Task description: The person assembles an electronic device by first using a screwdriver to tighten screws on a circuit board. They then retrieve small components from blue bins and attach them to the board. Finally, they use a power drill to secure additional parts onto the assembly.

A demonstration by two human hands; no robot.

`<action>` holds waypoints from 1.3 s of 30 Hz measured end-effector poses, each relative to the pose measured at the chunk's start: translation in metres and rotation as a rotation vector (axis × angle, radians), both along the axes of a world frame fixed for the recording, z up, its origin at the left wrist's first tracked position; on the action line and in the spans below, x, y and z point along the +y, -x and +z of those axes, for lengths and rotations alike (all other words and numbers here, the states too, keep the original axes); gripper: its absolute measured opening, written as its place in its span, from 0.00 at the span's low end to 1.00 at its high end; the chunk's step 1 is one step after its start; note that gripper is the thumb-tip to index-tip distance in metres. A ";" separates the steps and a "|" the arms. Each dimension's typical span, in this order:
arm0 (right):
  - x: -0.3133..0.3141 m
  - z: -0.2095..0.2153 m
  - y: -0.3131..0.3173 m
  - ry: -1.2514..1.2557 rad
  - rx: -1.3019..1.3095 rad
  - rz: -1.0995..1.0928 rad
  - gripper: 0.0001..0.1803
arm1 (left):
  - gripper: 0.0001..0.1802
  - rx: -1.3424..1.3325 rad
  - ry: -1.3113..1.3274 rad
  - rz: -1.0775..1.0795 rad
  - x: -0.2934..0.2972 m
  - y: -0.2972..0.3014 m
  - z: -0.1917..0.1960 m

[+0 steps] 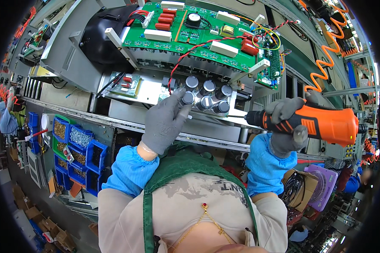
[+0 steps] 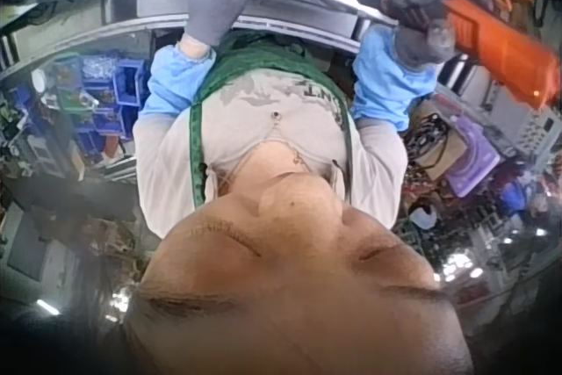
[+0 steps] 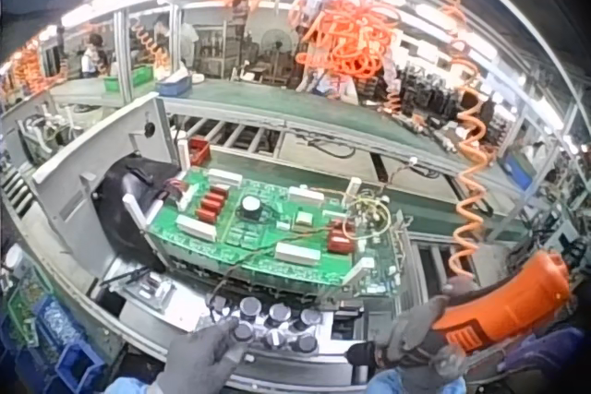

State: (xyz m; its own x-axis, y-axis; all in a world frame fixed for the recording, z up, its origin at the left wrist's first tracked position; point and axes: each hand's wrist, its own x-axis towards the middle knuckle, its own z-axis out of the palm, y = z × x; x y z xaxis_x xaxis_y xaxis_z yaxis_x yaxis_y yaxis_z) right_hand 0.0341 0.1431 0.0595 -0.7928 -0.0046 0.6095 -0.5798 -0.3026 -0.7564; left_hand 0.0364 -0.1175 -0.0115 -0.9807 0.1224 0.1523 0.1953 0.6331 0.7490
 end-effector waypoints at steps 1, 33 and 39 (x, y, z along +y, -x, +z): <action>0.000 0.002 0.005 -0.014 0.056 0.137 0.37 | 0.21 0.015 -0.021 0.000 0.001 0.001 -0.003; -0.082 0.033 0.012 0.449 -0.040 0.168 0.44 | 0.52 -0.886 -1.884 -0.396 -0.011 -0.022 0.006; -0.098 0.020 0.021 0.370 -0.050 0.293 0.44 | 0.41 -0.795 -1.752 -0.380 -0.036 -0.032 0.002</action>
